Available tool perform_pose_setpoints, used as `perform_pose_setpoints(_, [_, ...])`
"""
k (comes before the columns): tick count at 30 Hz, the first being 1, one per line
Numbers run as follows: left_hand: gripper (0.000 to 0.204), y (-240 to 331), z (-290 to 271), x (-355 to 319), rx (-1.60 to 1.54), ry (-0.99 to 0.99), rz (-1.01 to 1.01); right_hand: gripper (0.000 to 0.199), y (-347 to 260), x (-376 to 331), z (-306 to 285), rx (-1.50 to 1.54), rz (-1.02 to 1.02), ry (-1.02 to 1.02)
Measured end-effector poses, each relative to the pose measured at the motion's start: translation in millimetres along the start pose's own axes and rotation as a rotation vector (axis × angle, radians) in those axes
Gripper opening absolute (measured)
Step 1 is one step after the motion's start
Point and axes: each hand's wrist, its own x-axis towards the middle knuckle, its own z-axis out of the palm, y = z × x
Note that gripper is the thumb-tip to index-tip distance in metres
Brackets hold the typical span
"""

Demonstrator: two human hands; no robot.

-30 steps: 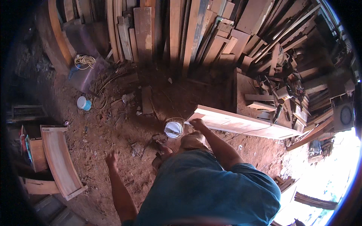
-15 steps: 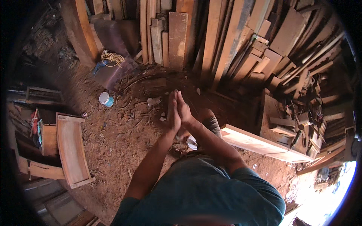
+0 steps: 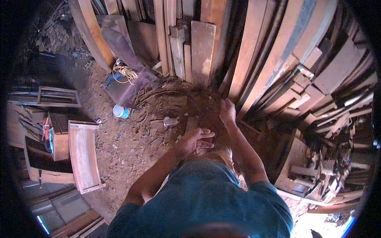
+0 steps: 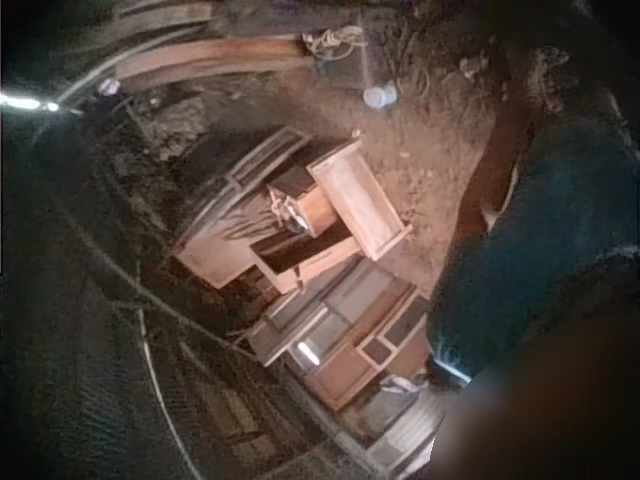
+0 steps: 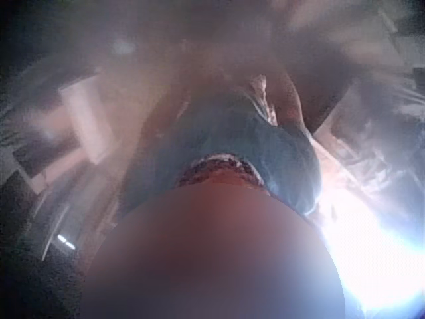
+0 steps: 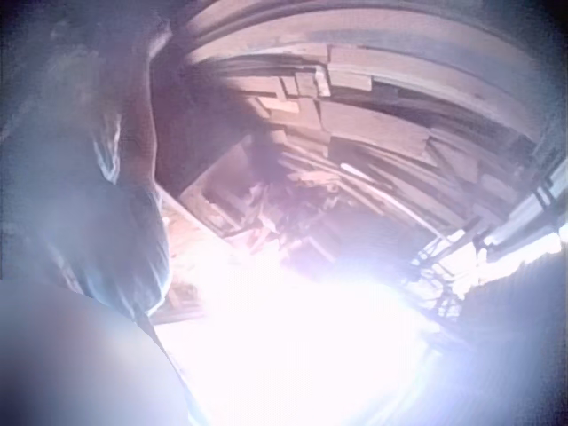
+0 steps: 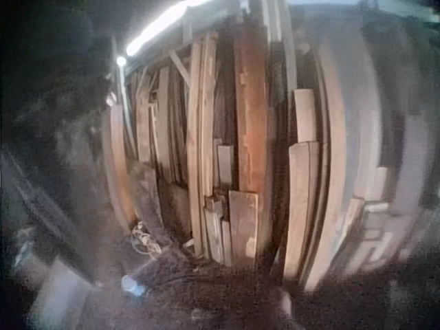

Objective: The person assembles a wooden door by attaching a long wooden strip to the edge of a large door panel. They use a hammer to tap the strip into place and a tape measure to check the dimensions of the door.

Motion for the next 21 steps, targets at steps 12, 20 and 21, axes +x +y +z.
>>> perform_pose_setpoints(12, [0.037, 136, -132, 162, 0.537, 0.552, 0.256, 0.043, 139, 26, -97, -0.207, 0.732, -0.176])
perform_pose_setpoints(20, [0.060, 353, -181, 441, 1.413, 0.397, 0.524, 0.052, 131, 84, -51, -0.059, 0.720, 0.126])
perform_pose_setpoints(21, [0.067, 391, -158, 479, 1.510, 0.402, 0.597, 0.049, 133, 89, -44, -0.035, 0.662, 0.217])
